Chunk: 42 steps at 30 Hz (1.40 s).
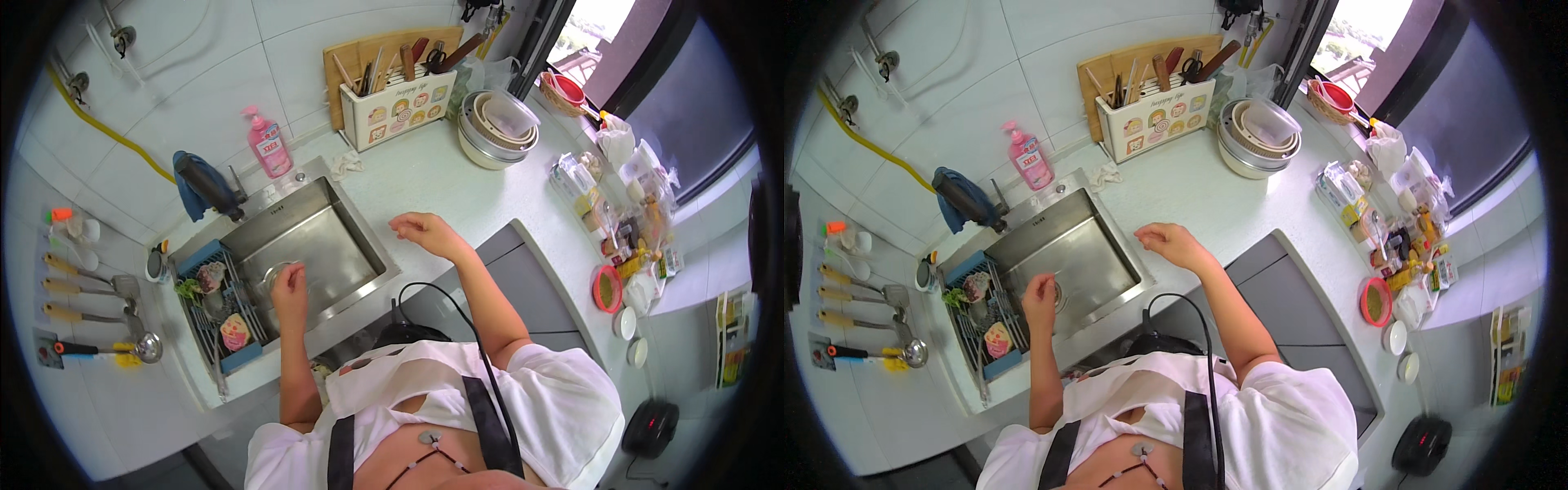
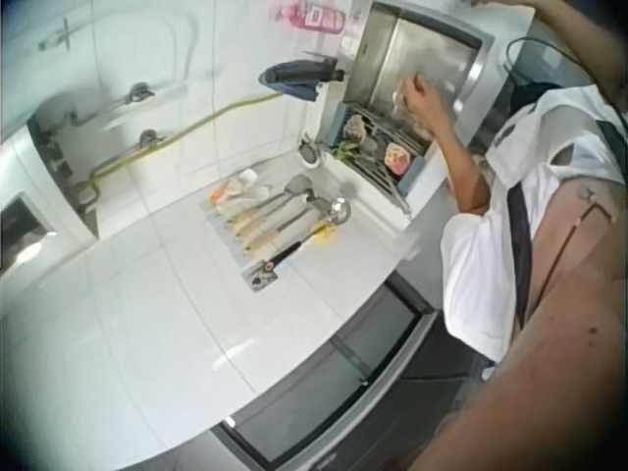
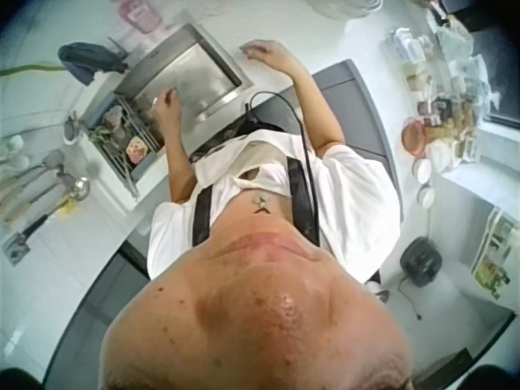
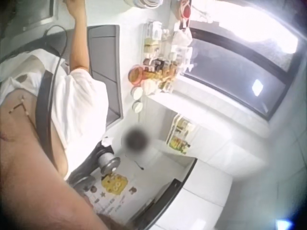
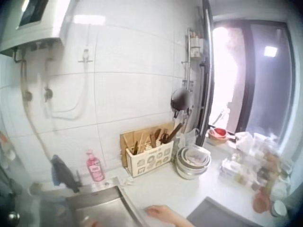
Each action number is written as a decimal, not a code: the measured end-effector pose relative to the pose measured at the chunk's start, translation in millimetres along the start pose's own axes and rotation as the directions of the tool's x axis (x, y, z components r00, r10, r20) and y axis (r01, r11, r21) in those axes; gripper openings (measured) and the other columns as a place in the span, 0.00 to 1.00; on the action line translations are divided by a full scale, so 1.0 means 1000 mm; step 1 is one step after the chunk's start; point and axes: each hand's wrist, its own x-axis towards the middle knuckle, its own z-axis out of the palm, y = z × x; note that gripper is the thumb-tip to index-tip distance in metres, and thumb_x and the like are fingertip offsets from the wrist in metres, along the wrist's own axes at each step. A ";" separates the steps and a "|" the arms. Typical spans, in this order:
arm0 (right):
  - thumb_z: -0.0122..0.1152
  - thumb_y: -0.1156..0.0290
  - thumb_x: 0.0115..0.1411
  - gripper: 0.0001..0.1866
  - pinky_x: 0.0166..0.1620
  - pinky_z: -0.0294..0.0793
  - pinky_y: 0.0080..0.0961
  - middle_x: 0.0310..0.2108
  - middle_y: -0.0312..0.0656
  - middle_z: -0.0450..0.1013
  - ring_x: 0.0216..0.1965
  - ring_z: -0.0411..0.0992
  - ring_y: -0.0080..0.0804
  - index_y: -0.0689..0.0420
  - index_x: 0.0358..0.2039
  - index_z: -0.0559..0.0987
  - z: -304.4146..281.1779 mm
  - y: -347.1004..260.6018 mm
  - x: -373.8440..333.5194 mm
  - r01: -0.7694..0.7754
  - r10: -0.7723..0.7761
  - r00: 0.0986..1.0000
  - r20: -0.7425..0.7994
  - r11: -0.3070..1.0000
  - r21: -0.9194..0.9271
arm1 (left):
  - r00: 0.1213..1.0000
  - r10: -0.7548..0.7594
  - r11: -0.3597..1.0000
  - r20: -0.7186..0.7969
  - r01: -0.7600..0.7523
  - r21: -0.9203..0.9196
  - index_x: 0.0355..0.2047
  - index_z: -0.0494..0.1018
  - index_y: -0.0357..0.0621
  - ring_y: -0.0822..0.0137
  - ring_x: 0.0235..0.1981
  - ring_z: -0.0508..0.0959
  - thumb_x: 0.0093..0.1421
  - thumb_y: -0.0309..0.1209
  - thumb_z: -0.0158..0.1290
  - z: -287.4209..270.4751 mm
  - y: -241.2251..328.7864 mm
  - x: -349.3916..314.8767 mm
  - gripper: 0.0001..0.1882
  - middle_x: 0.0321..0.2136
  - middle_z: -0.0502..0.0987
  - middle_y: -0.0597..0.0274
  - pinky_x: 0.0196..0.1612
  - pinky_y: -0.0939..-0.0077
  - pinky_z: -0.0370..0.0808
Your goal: The person rinses a rice cooker pot in the sink, places it on a stovetop burner, and covers it with a lid. They then wash a cleaning cloth in the sink, retrieve a bag of grapes from the refrigerator, and use scissors to trim individual grapes into a container at the sink.
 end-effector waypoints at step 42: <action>0.46 0.69 0.58 0.16 0.40 0.67 0.18 0.40 0.38 0.69 0.38 0.69 0.24 0.58 0.47 0.68 0.491 -0.074 -0.508 0.269 0.099 -0.680 0.727 0.955 0.122 | -0.298 0.183 0.409 -0.937 0.890 -0.203 0.32 0.70 0.39 0.54 0.36 0.72 0.49 0.28 0.51 -0.058 0.170 -0.751 0.10 0.37 0.70 0.56 0.36 0.68 0.69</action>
